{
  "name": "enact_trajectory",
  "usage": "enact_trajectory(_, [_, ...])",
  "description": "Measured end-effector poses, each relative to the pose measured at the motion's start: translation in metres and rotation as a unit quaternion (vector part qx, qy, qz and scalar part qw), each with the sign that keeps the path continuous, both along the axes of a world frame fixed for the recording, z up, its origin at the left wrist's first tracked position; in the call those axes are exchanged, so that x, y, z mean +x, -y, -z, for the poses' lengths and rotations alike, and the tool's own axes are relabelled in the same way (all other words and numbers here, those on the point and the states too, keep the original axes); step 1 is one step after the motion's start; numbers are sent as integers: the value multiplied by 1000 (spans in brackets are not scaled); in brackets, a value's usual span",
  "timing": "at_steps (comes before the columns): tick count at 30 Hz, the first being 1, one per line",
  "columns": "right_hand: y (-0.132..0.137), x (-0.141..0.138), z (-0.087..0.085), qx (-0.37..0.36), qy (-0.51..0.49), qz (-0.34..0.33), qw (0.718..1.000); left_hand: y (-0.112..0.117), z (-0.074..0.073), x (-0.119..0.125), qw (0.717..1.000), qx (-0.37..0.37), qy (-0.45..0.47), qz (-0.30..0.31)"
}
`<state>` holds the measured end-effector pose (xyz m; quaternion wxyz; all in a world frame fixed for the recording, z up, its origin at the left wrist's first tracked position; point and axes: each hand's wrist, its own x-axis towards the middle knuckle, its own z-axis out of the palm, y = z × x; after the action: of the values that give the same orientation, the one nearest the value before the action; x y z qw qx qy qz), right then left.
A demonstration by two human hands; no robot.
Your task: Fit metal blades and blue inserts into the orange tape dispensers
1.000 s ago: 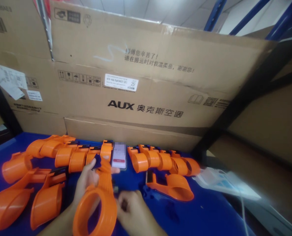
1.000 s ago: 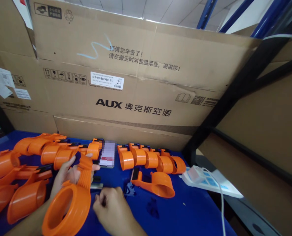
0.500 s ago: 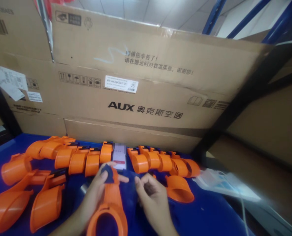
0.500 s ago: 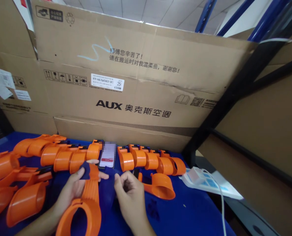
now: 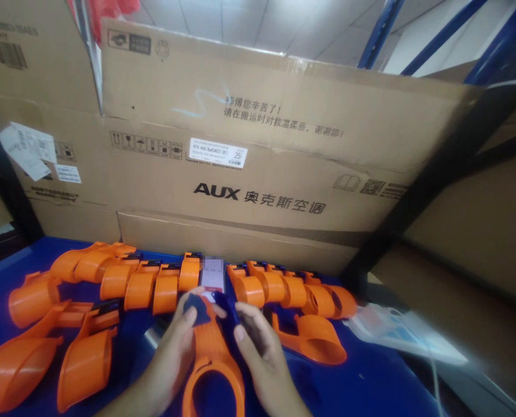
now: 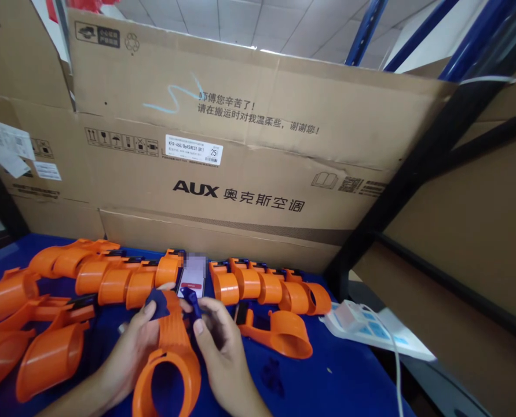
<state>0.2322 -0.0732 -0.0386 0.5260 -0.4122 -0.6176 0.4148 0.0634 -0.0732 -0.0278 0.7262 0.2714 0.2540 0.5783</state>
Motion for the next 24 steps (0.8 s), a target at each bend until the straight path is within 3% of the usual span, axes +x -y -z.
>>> enact_trajectory(7, [-4, 12, -13, 42, 6, -4, 999, -7, 15, -2, 997, 62, -38, -36])
enact_trajectory(13, [-3, 18, -14, 48, 13, -31, 998, -5, 11, -3, 991, 85, -94, -33])
enact_trajectory(24, [-3, 17, -14, 38, 30, -47, 998, -7, 13, -7, 992, 71, -95, -42])
